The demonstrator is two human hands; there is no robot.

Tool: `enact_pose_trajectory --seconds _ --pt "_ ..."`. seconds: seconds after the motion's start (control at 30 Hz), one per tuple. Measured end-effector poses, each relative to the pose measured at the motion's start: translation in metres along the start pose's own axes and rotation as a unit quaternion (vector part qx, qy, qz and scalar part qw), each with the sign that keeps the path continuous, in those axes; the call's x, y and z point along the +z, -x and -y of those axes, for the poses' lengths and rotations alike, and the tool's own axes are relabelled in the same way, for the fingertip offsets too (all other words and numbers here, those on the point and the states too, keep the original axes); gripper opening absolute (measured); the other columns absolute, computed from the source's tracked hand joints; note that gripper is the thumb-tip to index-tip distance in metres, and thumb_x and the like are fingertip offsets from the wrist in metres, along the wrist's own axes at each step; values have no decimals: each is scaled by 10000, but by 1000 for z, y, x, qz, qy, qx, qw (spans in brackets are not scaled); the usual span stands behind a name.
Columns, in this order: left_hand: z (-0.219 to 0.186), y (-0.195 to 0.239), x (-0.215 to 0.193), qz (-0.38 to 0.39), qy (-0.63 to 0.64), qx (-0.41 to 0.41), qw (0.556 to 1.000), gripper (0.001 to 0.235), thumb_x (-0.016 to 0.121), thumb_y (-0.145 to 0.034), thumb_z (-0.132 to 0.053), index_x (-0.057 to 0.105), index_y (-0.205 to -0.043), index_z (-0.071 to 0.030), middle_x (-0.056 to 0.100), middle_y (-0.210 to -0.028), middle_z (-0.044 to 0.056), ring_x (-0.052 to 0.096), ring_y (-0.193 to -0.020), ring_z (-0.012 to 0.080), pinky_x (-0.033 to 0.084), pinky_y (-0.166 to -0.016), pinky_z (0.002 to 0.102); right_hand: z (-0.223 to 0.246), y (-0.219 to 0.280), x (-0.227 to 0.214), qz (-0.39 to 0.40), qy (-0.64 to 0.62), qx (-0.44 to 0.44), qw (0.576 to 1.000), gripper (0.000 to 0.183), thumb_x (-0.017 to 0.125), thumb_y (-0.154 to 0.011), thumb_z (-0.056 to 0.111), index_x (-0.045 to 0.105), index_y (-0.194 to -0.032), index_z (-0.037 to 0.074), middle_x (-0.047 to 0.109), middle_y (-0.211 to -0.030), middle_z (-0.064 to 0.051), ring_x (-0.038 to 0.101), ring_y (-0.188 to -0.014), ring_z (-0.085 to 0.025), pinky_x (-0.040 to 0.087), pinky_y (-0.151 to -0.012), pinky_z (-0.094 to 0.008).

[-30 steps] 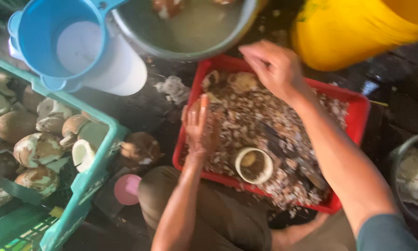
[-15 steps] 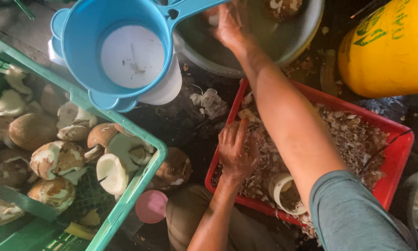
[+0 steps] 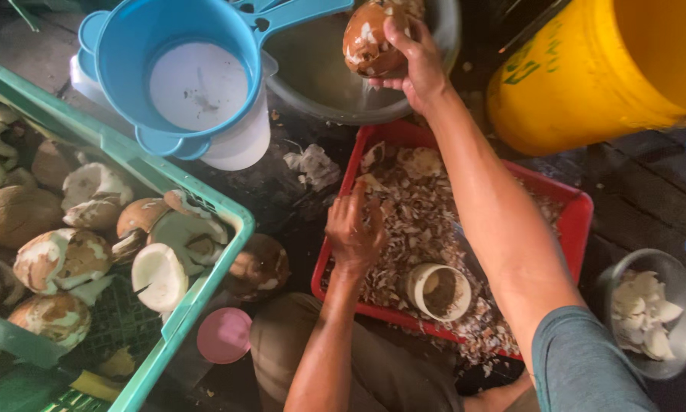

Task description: The person sits on the floor and uses a knife to peel the husk off a coconut, rotating it to remove the outer layer. After peeling, the person splits the coconut and places the halves into a nearby container.

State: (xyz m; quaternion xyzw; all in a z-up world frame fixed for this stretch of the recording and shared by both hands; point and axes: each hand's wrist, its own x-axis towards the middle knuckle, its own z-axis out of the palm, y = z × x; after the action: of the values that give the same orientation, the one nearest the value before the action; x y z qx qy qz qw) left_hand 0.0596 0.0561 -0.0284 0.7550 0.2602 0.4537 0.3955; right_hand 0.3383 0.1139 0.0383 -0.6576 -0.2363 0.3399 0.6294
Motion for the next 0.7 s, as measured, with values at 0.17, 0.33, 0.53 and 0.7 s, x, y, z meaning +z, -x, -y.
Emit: enact_pose_trajectory --seconds 0.17,0.33,0.53,0.7 --pt "5 5 3 -3 2 -12 1000 349 686 -956 -55 621 -1294 0 675 -914 144 664 -823 291 528 -745 422 6 17 -5 -1 -92 -6 996 886 732 -857 634 438 -1492 91 593 -1417 -210 735 -1169 -369 685 -856 -482" --pt "10 4 2 -13 11 -21 1000 354 682 -943 -47 637 -1289 11 708 -929 143 677 -808 271 536 -739 411 11 16 -6 34 -167 -14 985 921 633 -827 714 487 -1474 75 655 -1358 -166 741 -1099 -311 635 -856 -439" --pt "10 4 -1 -30 16 -14 999 376 679 -931 -49 618 -1298 10 718 -978 150 684 -846 273 537 -761 410 26 9 -12 65 -182 -21 981 996 488 -871 760 507 -1482 -25 699 -1328 -240 763 -1097 -327 619 -982 -486" --pt "9 4 -1 -11 14 -39 999 362 692 -930 -57 634 -1283 1 707 -911 134 676 -809 277 535 -752 417 35 4 -26 75 -190 -20 979 1003 457 -885 789 505 -1469 -25 690 -1367 -219 741 -1167 -341 575 -1053 -529"
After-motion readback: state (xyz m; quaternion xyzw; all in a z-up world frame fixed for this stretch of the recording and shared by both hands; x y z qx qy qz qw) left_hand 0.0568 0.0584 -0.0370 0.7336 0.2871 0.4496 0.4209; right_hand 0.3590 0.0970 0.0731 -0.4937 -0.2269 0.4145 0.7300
